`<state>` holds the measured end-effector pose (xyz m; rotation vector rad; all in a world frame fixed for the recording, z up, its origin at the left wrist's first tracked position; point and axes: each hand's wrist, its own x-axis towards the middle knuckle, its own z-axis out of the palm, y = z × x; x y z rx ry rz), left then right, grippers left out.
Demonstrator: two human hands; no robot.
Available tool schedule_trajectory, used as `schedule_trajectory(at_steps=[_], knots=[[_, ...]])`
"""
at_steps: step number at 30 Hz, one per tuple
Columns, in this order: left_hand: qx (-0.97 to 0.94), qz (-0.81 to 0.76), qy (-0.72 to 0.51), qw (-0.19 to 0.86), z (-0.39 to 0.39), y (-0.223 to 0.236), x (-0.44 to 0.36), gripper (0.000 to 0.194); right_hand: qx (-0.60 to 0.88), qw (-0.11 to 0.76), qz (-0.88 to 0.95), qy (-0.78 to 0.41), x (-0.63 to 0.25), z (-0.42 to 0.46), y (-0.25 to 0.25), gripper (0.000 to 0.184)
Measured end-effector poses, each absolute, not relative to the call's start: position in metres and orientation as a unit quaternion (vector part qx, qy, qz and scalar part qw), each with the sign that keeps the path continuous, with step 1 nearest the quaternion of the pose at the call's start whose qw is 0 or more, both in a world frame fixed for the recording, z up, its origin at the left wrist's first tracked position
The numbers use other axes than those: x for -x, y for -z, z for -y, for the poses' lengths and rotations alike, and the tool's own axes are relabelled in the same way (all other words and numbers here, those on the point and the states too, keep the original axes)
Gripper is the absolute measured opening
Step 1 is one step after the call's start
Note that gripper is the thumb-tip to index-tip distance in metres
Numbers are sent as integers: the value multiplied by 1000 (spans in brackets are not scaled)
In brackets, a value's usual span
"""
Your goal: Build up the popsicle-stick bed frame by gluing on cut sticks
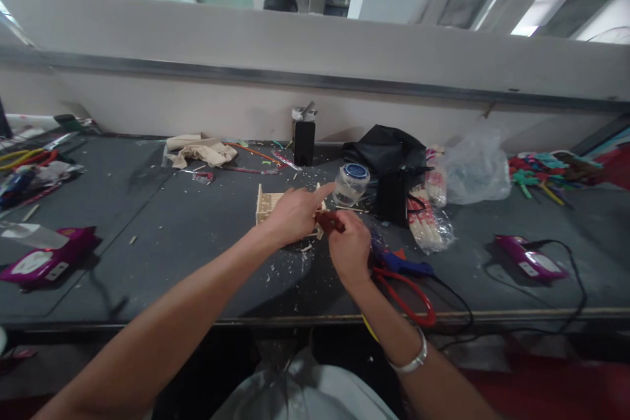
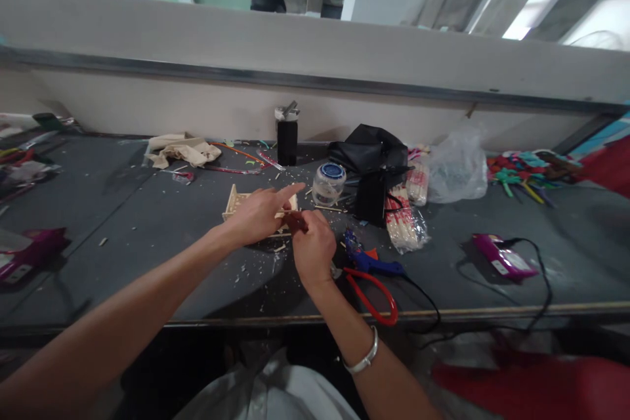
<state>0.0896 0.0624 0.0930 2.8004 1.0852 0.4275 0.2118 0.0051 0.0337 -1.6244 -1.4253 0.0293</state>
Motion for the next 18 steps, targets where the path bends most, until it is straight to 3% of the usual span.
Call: schedule_trajectory(at_steps=[8,18], knots=[[-924,-357,-141,-1,-62,-90,-93,67,664,465,586,-15,-211,-4,-33,16],[-918,-363,-157,1,-66,-81,-93,62,665,466,583,-20,-210,-1,-34,21]])
